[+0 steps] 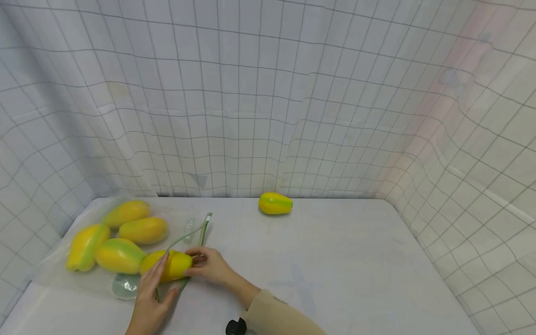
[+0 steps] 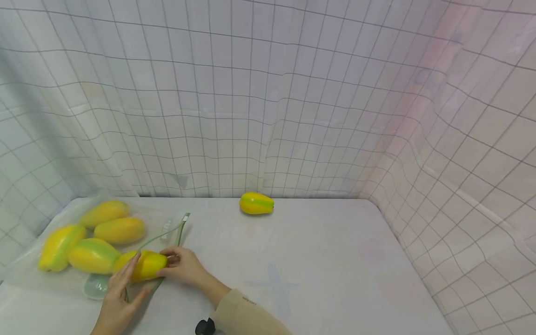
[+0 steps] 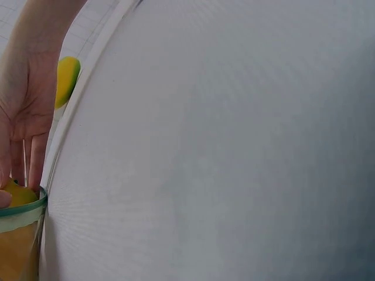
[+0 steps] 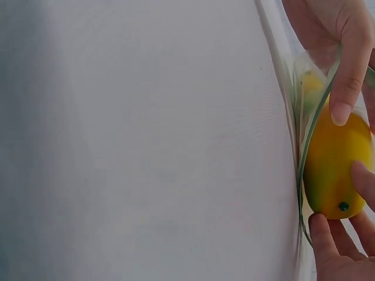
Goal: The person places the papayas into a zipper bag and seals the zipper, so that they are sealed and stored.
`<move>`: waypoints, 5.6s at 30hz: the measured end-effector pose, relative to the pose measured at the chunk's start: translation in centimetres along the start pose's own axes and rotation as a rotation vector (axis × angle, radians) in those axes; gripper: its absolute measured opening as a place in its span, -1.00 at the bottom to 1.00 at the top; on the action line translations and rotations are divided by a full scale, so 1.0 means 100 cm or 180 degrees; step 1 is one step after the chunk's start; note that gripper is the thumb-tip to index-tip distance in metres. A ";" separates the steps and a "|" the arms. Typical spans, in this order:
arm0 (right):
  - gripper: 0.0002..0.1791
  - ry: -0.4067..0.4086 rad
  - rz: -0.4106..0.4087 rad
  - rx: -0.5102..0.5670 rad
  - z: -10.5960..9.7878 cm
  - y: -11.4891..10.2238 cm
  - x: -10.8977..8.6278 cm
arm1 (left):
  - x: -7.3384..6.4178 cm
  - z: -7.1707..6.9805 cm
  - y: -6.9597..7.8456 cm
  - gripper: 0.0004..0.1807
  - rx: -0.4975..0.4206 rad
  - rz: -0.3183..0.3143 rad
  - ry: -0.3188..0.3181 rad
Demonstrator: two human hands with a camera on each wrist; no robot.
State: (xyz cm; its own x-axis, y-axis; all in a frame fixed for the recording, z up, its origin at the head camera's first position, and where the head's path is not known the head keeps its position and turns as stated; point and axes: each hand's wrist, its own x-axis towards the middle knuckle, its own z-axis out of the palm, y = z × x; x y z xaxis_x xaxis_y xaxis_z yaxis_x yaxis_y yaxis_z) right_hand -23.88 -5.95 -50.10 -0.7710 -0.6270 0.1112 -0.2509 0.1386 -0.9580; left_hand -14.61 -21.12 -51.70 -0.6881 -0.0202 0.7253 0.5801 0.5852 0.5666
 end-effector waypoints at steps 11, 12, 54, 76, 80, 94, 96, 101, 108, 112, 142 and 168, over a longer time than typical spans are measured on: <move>-0.55 0.0190 0.0144 0.0141 0.012 -0.002 0.004 | -0.001 0.001 -0.003 -0.22 -0.0036 -0.0022 0.0021; -0.55 0.0197 0.0170 0.0148 0.013 -0.002 0.005 | -0.001 0.001 -0.003 -0.23 -0.0035 -0.0020 0.0019; -0.49 0.0671 -0.0049 0.0164 -0.117 -0.033 -0.014 | -0.002 0.001 0.001 0.00 0.0184 -0.0193 -0.0020; -0.38 0.1445 -0.0039 -0.0573 -0.226 0.014 -0.009 | -0.001 0.001 0.002 -0.02 0.0120 -0.0129 -0.0030; -0.37 0.1447 0.0097 -0.0823 -0.238 0.024 -0.012 | -0.002 0.001 0.002 0.00 0.0165 -0.0151 -0.0043; -0.26 0.1369 0.0698 -0.0822 -0.248 0.043 -0.019 | -0.002 0.001 0.007 0.03 0.0266 -0.0338 -0.0078; -0.24 0.1316 0.0734 -0.0836 -0.248 0.047 -0.019 | -0.002 0.001 0.007 0.03 0.0276 -0.0352 -0.0082; -0.22 0.1199 0.0837 -0.0795 -0.246 0.050 -0.020 | -0.002 0.001 0.007 0.03 0.0287 -0.0406 -0.0092; -0.26 0.1315 0.0891 -0.0718 -0.244 0.062 -0.018 | -0.003 0.001 0.006 0.05 0.0325 -0.0477 -0.0130; -0.28 0.1436 0.0818 -0.0651 -0.241 0.063 -0.018 | -0.003 0.001 0.006 0.05 0.0357 -0.0532 -0.0166; -0.39 0.1829 0.0609 -0.0473 -0.223 0.068 -0.020 | -0.007 -0.001 -0.001 0.00 0.0252 -0.0355 -0.0132; -0.43 0.1463 0.0134 -0.0221 -0.182 0.005 -0.035 | -0.004 -0.001 0.005 0.00 0.0222 -0.0374 -0.0085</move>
State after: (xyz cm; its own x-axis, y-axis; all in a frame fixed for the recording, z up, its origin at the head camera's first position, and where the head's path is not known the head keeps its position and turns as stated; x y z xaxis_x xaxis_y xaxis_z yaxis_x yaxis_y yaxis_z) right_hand -31.96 10.29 -46.11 -0.9568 -0.2172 0.1932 -0.2404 0.2173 -0.9460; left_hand -14.00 -20.88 -51.68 -0.7615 -0.0708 0.6443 0.4637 0.6352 0.6177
